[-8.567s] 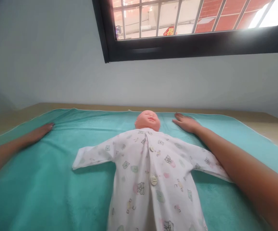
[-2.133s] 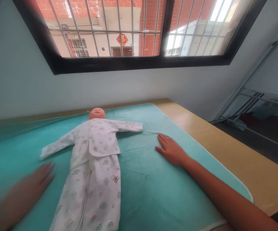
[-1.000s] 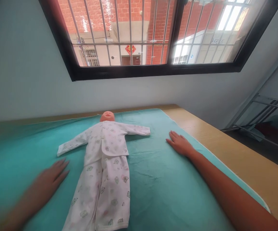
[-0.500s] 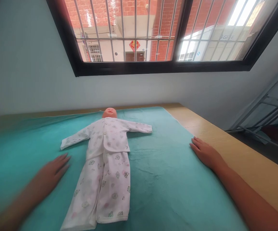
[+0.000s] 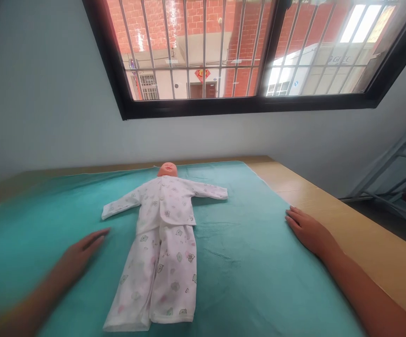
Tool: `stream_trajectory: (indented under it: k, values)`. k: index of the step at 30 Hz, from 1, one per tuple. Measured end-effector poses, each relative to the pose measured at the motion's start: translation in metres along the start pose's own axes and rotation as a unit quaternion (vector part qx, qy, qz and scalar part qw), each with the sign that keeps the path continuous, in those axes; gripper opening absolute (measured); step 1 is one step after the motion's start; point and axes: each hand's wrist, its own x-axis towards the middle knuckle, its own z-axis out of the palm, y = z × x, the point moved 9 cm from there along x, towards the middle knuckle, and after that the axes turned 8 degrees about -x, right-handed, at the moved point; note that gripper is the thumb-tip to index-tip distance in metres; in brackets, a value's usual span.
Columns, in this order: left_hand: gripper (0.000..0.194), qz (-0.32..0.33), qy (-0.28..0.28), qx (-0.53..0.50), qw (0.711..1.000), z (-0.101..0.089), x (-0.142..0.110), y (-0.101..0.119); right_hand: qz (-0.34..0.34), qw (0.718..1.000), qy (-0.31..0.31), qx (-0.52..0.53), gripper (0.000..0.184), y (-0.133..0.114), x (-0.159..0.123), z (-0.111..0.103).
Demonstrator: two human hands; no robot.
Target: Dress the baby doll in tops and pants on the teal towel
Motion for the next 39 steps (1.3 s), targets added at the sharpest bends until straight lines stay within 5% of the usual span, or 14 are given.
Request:
stream_trajectory:
  k: [4,7,11,15,23,29,34,39]
  values:
    - [0.055,0.025,0.044,-0.04,0.998,-0.001,-0.009,0.032,-0.068,0.994,0.066,0.048,0.055,-0.068,-0.01,-0.032]
    - [0.054,0.136,0.015,-0.028,0.99,0.02,-0.011,0.097,-0.177,0.975,0.001,0.138,0.053,-0.177,-0.024,-0.048]
    - [0.059,0.235,-0.045,0.03,0.97,0.063,-0.002,0.175,-0.324,0.909,-0.053,0.259,0.06,-0.339,-0.042,-0.075]
    - [0.054,0.272,-0.077,0.112,0.953,0.097,-0.006,0.19,-0.377,0.89,-0.054,0.25,0.072,-0.422,-0.054,-0.077]
    - [0.039,0.347,-0.046,0.074,0.934,0.087,-0.07,0.179,-0.453,0.855,-0.056,0.247,0.062,-0.404,-0.132,-0.074]
    - [0.028,0.251,0.087,0.152,0.952,0.065,-0.033,0.201,-0.324,0.901,0.123,0.26,0.037,-0.391,-0.086,-0.095]
    - [0.015,0.243,0.131,0.223,0.935,0.069,-0.022,0.215,-0.337,0.901,0.186,0.201,0.004,-0.412,-0.066,-0.099]
    - [0.019,0.269,0.182,0.126,0.937,0.064,-0.027,0.21,-0.34,0.887,0.225,0.217,0.016,-0.416,-0.07,-0.097]
